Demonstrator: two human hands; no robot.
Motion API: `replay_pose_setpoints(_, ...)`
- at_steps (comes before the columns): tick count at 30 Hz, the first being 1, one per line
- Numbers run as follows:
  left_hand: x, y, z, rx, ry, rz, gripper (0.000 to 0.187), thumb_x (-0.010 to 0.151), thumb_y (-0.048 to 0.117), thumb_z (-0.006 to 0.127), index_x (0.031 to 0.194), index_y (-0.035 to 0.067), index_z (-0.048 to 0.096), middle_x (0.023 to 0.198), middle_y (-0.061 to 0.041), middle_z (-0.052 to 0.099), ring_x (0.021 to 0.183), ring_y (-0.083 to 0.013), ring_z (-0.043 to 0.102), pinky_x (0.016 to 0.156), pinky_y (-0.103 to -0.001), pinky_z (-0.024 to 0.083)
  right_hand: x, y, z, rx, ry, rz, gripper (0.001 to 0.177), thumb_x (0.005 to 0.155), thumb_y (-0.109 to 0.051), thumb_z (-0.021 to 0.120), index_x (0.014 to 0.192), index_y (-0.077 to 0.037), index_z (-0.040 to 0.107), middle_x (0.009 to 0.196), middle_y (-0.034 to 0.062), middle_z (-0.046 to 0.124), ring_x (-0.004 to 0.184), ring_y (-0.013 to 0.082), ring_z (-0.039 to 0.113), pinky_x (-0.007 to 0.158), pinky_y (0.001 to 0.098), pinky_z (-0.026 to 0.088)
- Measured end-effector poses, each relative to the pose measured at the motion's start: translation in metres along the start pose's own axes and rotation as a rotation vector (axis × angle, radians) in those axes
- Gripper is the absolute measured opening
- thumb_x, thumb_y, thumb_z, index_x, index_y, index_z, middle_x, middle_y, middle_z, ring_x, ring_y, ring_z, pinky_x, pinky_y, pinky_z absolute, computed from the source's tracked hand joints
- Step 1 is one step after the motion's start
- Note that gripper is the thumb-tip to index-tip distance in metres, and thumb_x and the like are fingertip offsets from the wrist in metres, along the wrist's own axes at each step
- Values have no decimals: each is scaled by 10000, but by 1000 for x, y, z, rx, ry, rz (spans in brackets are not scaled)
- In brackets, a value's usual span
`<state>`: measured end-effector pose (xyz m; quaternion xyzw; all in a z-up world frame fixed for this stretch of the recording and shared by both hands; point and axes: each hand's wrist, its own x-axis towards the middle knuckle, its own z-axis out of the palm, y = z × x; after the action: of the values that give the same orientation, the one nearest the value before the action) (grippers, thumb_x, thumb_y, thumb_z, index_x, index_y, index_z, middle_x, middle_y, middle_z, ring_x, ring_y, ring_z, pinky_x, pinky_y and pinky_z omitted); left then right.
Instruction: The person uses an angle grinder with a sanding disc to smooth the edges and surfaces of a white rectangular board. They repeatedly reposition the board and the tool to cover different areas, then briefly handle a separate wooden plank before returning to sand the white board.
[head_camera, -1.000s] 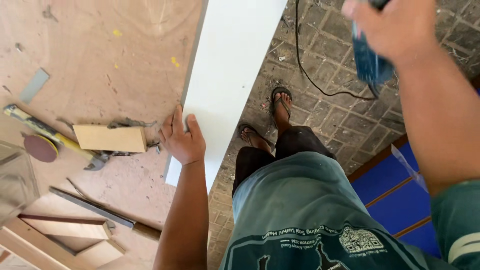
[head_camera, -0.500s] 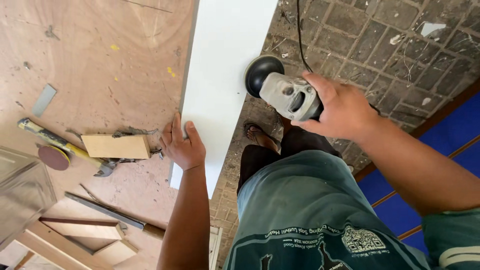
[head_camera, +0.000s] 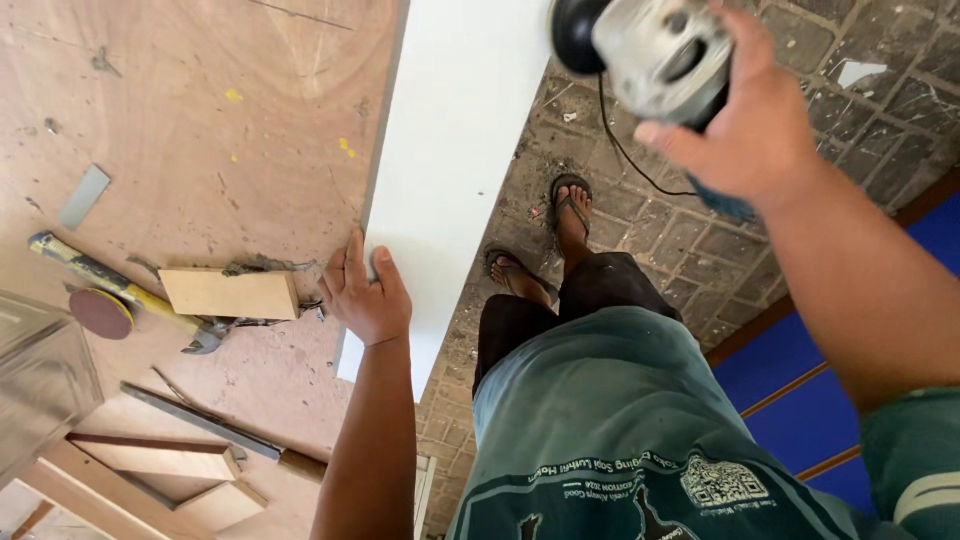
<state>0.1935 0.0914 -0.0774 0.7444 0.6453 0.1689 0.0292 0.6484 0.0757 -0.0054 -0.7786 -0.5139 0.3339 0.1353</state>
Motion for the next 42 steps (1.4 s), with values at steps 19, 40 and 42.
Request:
replay_pose_setpoints(19, -4, -9, 9, 3, 8, -43, 432, 1064, 432, 578, 1276, 98, 750, 1305, -132, 717, 1181, -365, 628, 897, -525, 517, -26, 26, 5, 87, 174, -392, 922, 1025, -192, 888, 1626, -6, 214, 1498, 424, 499, 1317, 638, 582, 874, 683, 587)
replay_pose_setpoints(40, -24, -91, 0, -161, -453, 81, 656, 1029, 653, 488, 1383, 102, 523, 1297, -194, 672, 1200, -398, 653, 898, -487, 591, -312, -93, 230, -56, -125, -541, 1053, 694, -448, 889, 1547, -42, 424, 1259, 272, 678, 775, 409, 743, 688, 538, 634)
replay_pose_setpoints(42, -36, -103, 1, -152, -436, 89, 647, 1035, 644, 500, 1391, 104, 524, 1316, -187, 657, 1219, -397, 638, 923, -488, 581, -327, -94, 250, -85, -118, -558, 1039, 706, -478, 880, 1539, -45, 434, 1247, 259, 680, 836, 406, 751, 688, 519, 631)
